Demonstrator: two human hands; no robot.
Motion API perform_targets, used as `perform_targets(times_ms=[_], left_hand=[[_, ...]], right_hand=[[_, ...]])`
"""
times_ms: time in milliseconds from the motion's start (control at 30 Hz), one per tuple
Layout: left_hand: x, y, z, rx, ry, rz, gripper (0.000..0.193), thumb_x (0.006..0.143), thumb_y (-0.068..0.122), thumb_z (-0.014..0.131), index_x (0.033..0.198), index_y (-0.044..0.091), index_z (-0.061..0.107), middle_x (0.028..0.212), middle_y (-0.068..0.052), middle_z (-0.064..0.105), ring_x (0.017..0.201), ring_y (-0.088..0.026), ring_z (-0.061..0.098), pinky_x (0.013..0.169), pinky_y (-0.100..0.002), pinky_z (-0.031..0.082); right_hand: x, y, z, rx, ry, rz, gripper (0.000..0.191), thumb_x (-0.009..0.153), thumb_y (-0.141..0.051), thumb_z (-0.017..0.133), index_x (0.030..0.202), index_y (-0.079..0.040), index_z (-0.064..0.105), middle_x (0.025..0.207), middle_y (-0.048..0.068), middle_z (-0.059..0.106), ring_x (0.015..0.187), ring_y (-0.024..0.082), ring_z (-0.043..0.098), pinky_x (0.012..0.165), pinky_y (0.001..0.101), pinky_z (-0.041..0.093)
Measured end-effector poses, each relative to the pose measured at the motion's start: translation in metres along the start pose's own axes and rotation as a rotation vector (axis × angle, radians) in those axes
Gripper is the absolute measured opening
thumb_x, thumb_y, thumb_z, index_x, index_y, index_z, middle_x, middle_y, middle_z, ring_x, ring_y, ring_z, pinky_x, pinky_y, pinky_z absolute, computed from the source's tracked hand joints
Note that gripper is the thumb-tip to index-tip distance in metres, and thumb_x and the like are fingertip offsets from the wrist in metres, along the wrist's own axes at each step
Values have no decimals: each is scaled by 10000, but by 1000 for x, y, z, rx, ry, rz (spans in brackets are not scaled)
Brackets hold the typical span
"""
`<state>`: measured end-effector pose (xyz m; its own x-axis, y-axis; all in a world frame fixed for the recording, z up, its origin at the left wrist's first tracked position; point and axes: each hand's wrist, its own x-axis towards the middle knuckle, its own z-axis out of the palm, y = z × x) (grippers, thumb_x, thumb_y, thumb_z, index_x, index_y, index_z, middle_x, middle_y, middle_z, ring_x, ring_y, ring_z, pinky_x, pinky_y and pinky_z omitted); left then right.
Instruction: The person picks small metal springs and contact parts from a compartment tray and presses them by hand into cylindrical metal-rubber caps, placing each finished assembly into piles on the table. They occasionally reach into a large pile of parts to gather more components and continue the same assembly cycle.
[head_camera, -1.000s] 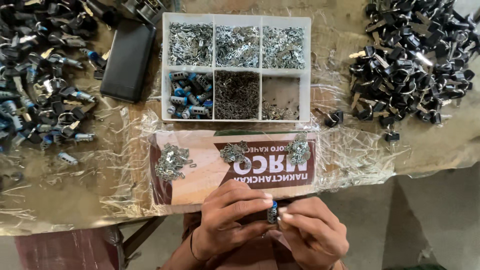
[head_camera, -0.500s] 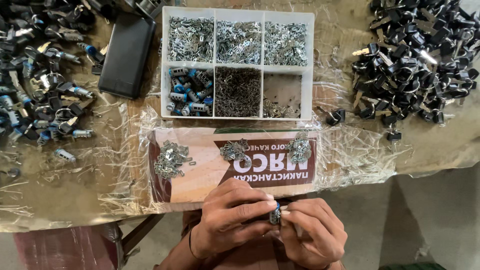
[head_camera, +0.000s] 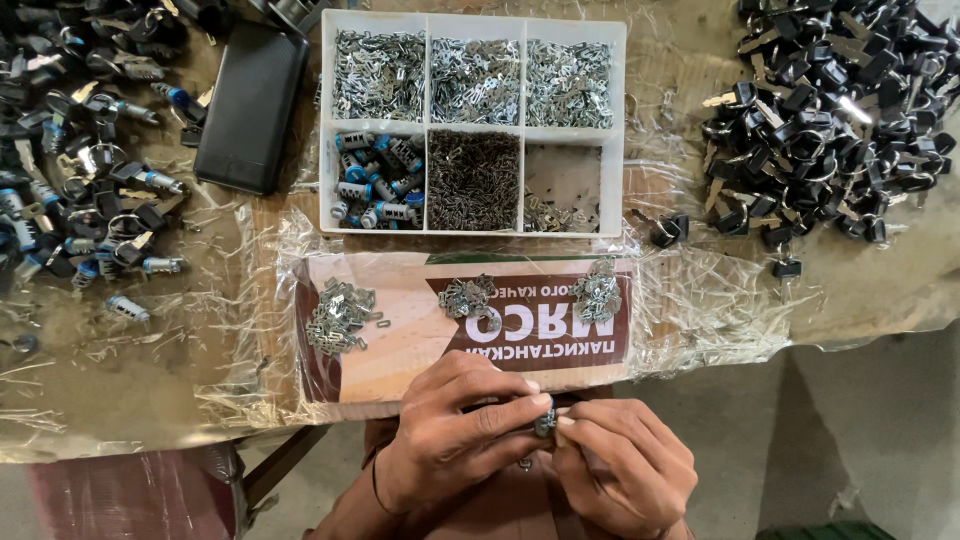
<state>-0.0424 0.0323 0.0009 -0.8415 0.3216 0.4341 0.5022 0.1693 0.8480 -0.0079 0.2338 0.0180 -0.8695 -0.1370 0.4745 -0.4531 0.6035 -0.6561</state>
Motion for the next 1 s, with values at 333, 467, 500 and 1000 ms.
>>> perform_targets(times_ms=[333,467,500,1000], left_hand=[[2,1,1,-32,-13,8,468,736,126,913,1177,106,755,1128,-47,722,943,-235,678,831,-354,577],[5,2,-2,69,-13,62,454,760,115,906,1184,103,745,1132,-42,719,953,-230,686,836,-352,572],[6,3,-2,84,-7,76,449,766,122,908,1184,103,745,1134,-43,719,950,-226,688,835,-354,570],[1,-7,5,-123,74,22,461,744,169,960,1144,90,746,1092,-56,752,908,-228,710,807,-338,600]], right_hand=[[0,2,-2,66,14,43,218,689,62,779,885,12,696,844,125,723,749,225,740,660,297,591],[-2,1,-4,-88,-11,-31,221,707,37,796,908,-5,714,854,126,723,785,240,740,702,308,602],[-3,2,-4,-92,-26,-13,219,709,31,799,909,-12,720,852,121,728,785,232,743,701,299,600],[-16,37,1,-447,-66,253,538,847,-272,813,1308,-34,670,1111,130,630,976,318,652,851,398,542]])
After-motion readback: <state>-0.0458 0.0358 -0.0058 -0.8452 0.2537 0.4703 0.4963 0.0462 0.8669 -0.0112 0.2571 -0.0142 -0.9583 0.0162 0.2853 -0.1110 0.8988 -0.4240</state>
